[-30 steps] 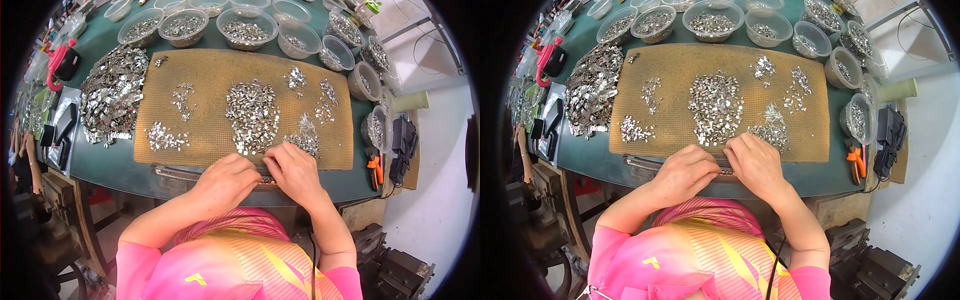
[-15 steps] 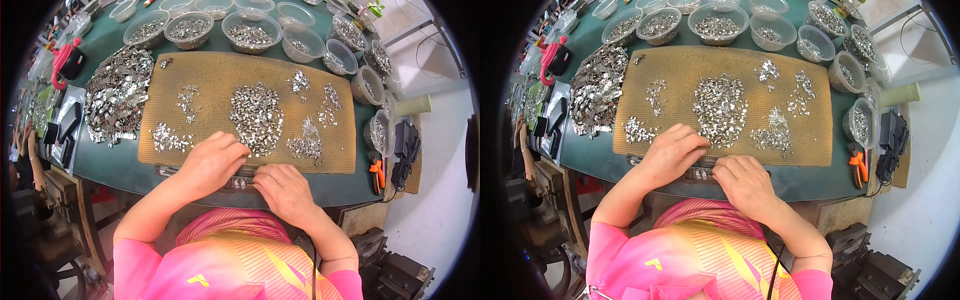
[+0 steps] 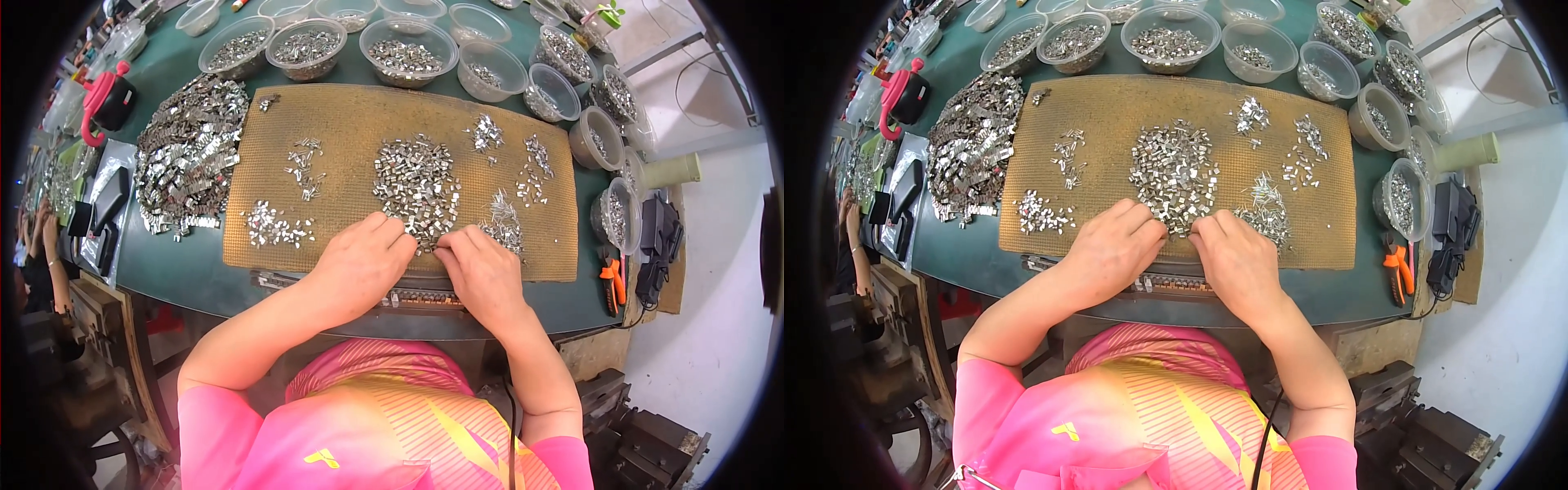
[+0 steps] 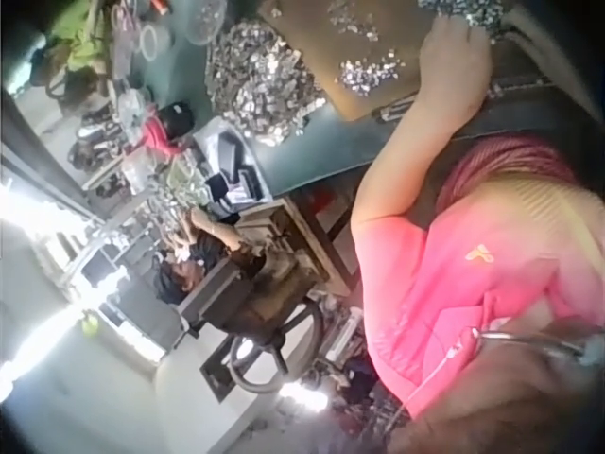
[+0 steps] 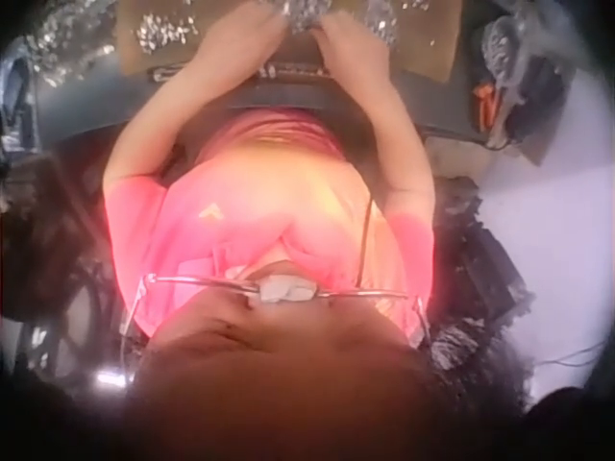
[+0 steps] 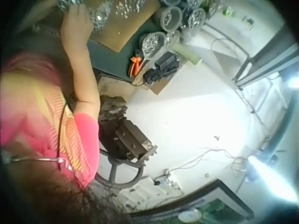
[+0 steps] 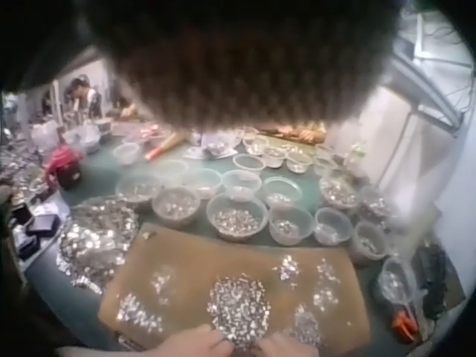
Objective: The person operates a manual press, then sorts small metal components on a mesh board by hand.
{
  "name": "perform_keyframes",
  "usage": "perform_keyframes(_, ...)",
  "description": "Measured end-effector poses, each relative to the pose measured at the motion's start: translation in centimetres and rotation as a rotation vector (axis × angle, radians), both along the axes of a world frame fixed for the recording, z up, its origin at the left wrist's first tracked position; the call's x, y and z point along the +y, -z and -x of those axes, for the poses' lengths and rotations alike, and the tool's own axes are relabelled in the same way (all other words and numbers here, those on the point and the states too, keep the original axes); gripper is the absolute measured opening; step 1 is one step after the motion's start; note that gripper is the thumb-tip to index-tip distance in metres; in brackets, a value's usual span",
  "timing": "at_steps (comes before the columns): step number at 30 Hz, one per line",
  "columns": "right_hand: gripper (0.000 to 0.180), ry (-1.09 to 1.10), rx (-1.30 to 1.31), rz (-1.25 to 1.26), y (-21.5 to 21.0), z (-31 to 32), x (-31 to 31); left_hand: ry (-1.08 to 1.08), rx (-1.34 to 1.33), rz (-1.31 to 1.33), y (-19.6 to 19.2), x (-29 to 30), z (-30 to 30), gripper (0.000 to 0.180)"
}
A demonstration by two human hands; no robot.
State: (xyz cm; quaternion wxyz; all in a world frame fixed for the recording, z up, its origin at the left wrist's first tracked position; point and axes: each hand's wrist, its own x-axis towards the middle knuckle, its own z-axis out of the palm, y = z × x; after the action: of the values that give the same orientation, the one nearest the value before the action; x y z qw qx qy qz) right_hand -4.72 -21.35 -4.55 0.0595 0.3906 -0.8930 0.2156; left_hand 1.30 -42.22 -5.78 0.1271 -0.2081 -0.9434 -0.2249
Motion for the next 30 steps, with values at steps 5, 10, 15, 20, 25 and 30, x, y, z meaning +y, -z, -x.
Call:
perform_keyframes(5, 0.013, -0.035, -0.013, 0.006, -0.3, -0.1, 0.4, -0.045, 0.004, -0.091, -0.1, 0.0, -0.1, 0.013)
perform_keyframes(10, 0.015, -0.227, -0.152, 0.131, -2.2, -2.4, 0.1, -0.065, -0.04, -0.238, -0.8, -1.0, -1.0, 0.013)
perform_keyframes(15, 0.017, -0.283, -0.129, 0.154, -1.4, -3.2, -0.5, -0.097, -0.167, -0.361, -1.3, -1.9, -2.4, 0.015)
perform_keyframes(20, 0.017, -0.188, -0.138, 0.117, -1.4, -2.5, -0.3, -0.113, -0.212, -0.429, -1.2, -2.3, -3.7, 0.013)
perform_keyframes(25, 0.013, -0.073, -0.061, 0.069, -0.3, -1.3, -1.0, -0.041, -0.233, -0.455, -1.5, -0.8, -4.1, 0.012)
perform_keyframes(30, 0.012, -0.072, -0.06, 0.024, -0.4, -0.9, -1.4, 0.006, -0.178, -0.368, -1.1, 0.3, -4.1, 0.01)
